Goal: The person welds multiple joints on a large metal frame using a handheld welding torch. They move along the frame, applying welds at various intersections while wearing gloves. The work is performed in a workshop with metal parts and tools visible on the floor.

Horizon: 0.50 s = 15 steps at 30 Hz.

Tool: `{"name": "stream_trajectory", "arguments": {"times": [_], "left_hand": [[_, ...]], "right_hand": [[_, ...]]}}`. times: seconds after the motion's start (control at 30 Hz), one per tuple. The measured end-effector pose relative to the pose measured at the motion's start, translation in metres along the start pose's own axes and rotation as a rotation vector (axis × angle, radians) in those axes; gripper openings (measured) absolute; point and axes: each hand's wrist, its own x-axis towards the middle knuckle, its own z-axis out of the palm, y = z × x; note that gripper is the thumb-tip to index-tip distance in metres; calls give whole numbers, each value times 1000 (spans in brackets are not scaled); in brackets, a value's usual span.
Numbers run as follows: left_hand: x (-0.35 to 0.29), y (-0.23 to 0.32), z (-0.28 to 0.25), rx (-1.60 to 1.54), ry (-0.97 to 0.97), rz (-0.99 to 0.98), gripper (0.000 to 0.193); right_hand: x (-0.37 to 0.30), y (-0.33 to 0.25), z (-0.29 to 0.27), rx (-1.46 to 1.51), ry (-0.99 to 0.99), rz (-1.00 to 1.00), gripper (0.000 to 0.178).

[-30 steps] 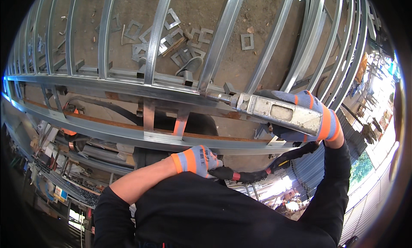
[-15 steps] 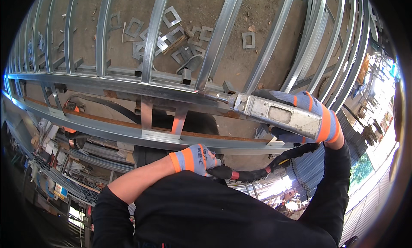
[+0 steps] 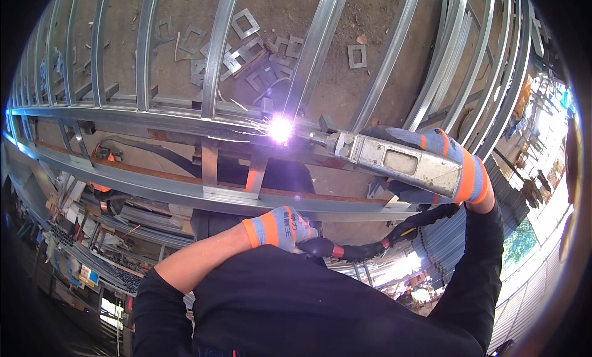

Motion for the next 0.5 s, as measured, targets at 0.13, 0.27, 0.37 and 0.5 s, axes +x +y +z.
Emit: {"name": "stream_trajectory", "arguments": {"times": [0.13, 0.27, 0.37, 0.5], "left_hand": [[0, 1, 0, 38, 8, 9, 37], [1, 3, -4, 17, -21, 0, 37], [2, 4, -6, 6, -71, -29, 42], [3, 4, -6, 20, -94, -50, 41]], "right_hand": [[0, 2, -1, -62, -15, -30, 74], [-1, -3, -3, -19, -25, 36, 73], [2, -4, -2, -77, -18, -39, 74], [-2, -1, -2, -65, -10, -46, 75]]}}
